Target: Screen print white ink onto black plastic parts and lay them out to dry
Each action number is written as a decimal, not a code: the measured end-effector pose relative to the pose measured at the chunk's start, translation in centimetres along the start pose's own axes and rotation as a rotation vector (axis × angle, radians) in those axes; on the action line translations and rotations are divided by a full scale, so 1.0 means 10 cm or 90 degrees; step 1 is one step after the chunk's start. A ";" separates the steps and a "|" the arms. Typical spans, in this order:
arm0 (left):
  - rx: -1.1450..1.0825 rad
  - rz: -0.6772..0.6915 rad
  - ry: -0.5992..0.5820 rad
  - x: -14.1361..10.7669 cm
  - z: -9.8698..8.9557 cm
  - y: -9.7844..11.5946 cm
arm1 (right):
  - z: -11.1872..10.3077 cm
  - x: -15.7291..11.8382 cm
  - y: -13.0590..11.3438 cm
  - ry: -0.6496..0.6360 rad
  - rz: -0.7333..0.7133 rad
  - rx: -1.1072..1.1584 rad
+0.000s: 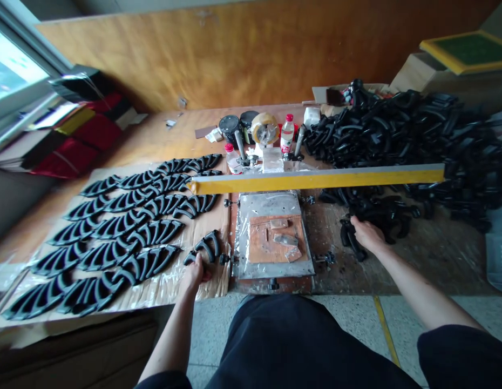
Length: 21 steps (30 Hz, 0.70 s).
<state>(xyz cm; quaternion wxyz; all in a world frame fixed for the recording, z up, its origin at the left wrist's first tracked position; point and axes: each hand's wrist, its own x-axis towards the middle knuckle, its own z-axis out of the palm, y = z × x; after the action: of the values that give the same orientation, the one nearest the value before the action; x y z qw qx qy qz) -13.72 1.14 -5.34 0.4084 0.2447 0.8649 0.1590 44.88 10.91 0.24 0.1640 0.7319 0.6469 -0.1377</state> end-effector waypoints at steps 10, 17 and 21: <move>0.111 0.232 -0.068 -0.40 -0.27 1.23 | -0.36 -0.27 -1.37 0.159 -0.256 0.422; -0.391 0.603 -0.140 -1.36 -0.08 2.32 | -0.06 -0.46 -2.17 0.233 -0.285 0.244; -0.419 0.605 -0.166 -1.66 -0.07 2.20 | -0.05 -0.41 -2.05 0.239 -0.279 0.211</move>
<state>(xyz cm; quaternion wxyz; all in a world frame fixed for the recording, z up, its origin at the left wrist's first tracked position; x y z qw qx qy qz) 1.24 10.22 15.97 0.4497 0.4832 0.5080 0.5533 23.97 9.65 1.17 -0.1129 0.6046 0.7767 -0.1359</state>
